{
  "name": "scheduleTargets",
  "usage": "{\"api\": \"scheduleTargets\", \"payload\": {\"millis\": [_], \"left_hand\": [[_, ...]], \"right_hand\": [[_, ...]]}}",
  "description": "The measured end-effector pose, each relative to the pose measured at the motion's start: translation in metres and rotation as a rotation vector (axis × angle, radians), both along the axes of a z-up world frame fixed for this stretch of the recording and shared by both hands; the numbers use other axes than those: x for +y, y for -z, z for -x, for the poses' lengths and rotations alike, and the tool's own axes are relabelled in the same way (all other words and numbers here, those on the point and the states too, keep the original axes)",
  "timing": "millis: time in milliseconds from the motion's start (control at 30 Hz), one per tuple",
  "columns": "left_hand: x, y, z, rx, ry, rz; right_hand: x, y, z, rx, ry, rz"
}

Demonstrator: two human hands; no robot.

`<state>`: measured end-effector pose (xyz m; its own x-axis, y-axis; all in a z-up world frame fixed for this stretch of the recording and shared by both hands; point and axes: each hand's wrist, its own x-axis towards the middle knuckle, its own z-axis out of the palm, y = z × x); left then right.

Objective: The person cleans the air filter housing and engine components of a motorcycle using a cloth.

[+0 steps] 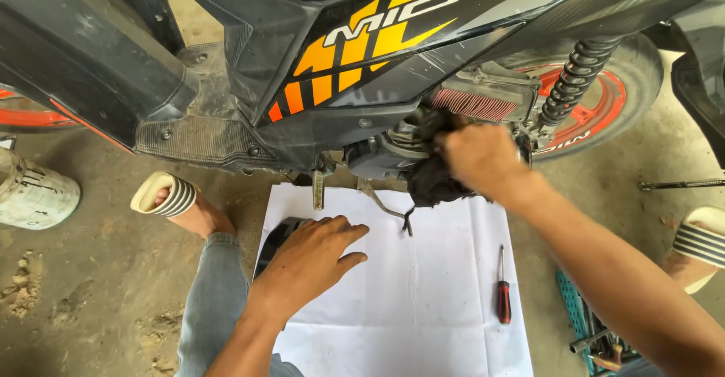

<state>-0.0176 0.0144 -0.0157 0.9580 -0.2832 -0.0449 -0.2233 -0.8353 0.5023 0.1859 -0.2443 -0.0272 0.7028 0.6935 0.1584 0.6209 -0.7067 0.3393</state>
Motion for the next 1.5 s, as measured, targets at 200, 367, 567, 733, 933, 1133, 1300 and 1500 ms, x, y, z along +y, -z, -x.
{"api": "scheduleTargets", "payload": {"millis": [200,367,567,733,933,1133,1300,1500], "left_hand": [[-0.003,-0.027,-0.003,0.061,0.124,0.023],[-0.011,-0.025,-0.011,0.058,0.129,-0.015],[-0.015,-0.025,-0.014,0.103,0.155,-0.011],[-0.004,-0.021,-0.005,0.105,0.133,-0.037],[0.001,-0.025,-0.008,0.044,0.096,-0.035],[0.0,-0.025,-0.009,0.026,0.122,-0.03],[0.006,-0.025,0.004,0.065,0.114,-0.008],[0.005,-0.034,0.0,0.066,0.074,-0.001]], "right_hand": [[0.012,-0.041,0.021,0.121,-0.194,-0.514],[0.051,0.039,0.01,0.114,-0.117,-0.509],[0.05,0.041,0.012,-0.092,-0.055,-0.166],[0.034,0.036,-0.006,-0.05,-0.125,-0.009],[0.064,0.071,-0.006,-0.024,-0.249,-0.623],[0.036,0.084,0.01,-0.393,-0.373,-0.277],[-0.037,0.068,0.007,-0.371,-0.257,-0.108],[0.002,0.088,0.009,-0.184,-0.345,-0.362]]}}
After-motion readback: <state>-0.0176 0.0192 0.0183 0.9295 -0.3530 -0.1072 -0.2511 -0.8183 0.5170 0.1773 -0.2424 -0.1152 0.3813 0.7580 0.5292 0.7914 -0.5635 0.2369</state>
